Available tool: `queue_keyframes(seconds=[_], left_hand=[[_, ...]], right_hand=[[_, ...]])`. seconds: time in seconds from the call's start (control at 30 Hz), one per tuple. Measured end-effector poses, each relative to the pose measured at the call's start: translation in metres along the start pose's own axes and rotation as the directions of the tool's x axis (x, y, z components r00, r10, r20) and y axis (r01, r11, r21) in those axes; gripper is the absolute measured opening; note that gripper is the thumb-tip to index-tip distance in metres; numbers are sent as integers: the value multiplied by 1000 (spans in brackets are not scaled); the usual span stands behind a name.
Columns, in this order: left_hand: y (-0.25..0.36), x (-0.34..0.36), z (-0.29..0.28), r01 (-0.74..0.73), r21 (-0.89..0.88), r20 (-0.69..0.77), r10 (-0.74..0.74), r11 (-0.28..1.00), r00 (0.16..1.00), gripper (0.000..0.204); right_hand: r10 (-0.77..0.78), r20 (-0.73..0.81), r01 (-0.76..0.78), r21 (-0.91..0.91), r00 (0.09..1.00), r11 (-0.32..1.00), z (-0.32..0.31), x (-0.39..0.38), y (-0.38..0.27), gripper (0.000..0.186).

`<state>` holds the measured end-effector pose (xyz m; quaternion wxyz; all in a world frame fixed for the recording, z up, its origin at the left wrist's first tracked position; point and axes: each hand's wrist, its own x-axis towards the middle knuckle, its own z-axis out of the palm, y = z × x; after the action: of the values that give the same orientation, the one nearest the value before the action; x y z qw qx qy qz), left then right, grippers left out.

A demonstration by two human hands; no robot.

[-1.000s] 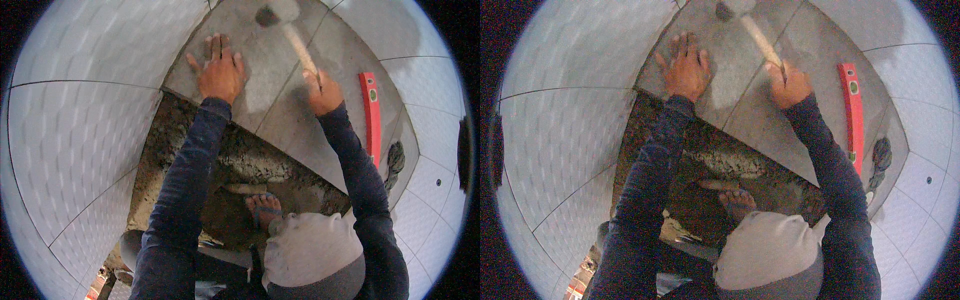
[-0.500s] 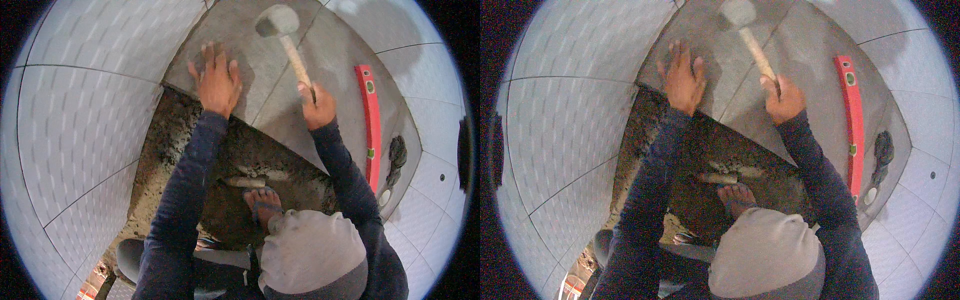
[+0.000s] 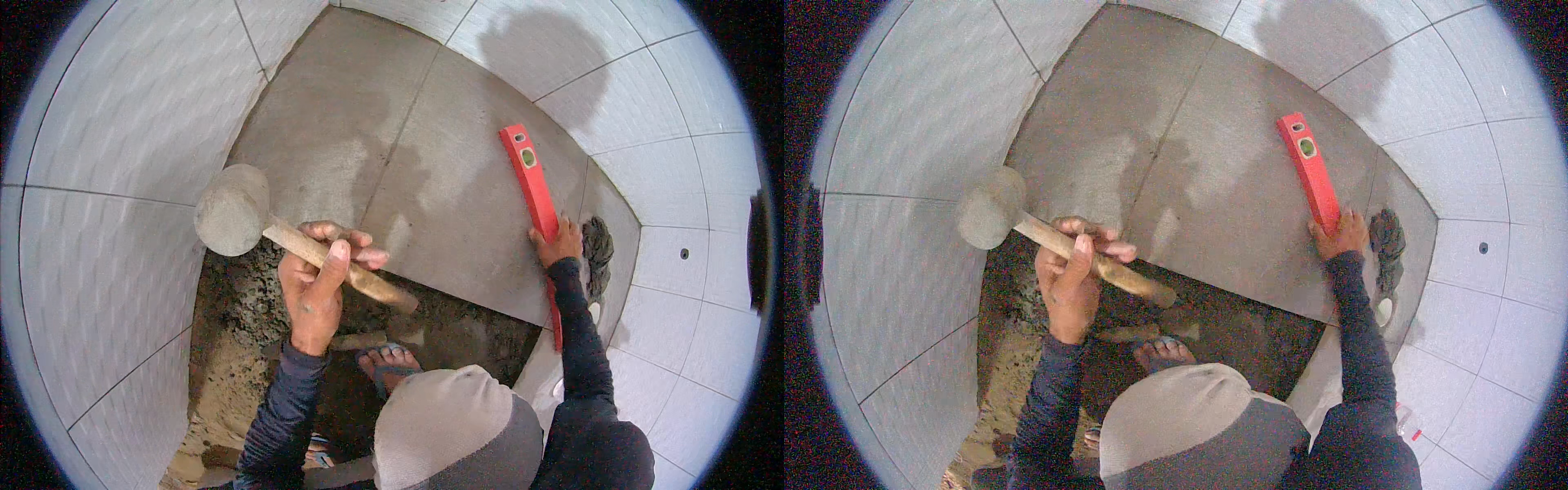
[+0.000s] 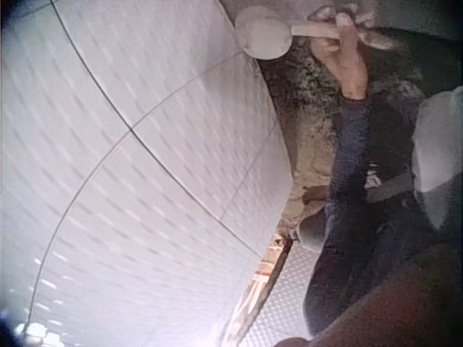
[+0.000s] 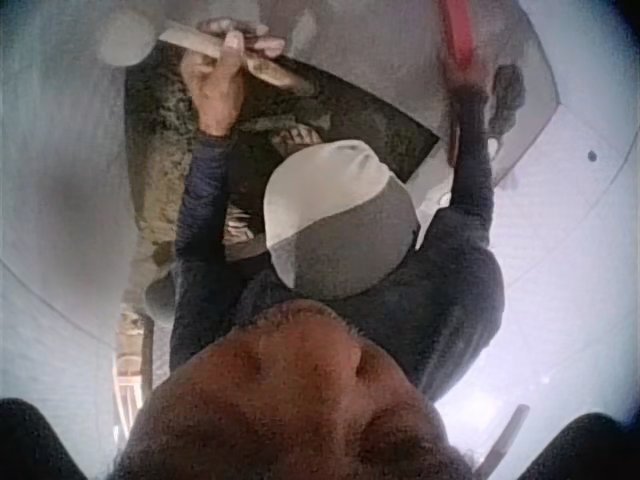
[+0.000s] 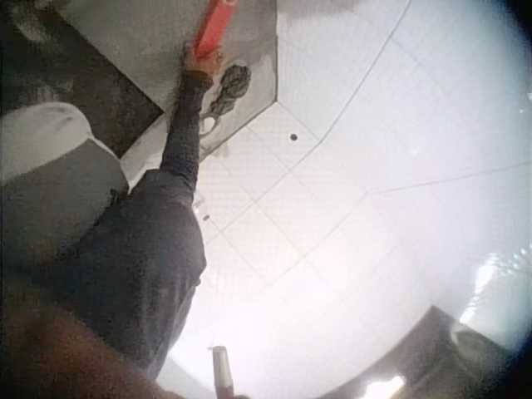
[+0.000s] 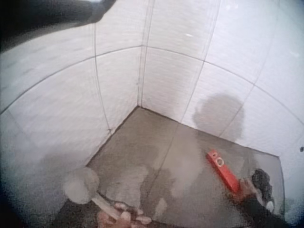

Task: The person installs a floor tile by applying mortar, positioning the tile, and tapping it with a mallet to level it. They then wipe the tile surface with a cloth and spread additional mortar on the floor.

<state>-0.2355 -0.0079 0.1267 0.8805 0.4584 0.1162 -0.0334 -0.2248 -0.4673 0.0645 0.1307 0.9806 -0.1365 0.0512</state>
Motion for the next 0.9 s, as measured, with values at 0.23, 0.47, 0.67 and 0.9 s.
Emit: queue_keyframes(seconds=[0.23, 0.47, 0.67, 0.9], left_hand=[[39, -27, -39, 81, 203, 62, -95, 976, 994, 29], [99, -91, -85, 418, 434, -95, -421, 798, 902, 30], [135, -167, -97, 558, 358, -258, -495, 748, 830, 29], [136, -184, -103, 548, 390, -450, -366, 740, 814, 30]], right_hand=[[-53, 93, -14, 603, 994, 798, -3, 15, 5, 68], [-377, 297, 21, 761, 877, 648, -91, 87, -157, 51], [-542, -9, 463, 530, 841, 710, -61, 166, -245, 42], [-488, -25, 445, 453, 873, 773, -59, 161, -292, 39]])
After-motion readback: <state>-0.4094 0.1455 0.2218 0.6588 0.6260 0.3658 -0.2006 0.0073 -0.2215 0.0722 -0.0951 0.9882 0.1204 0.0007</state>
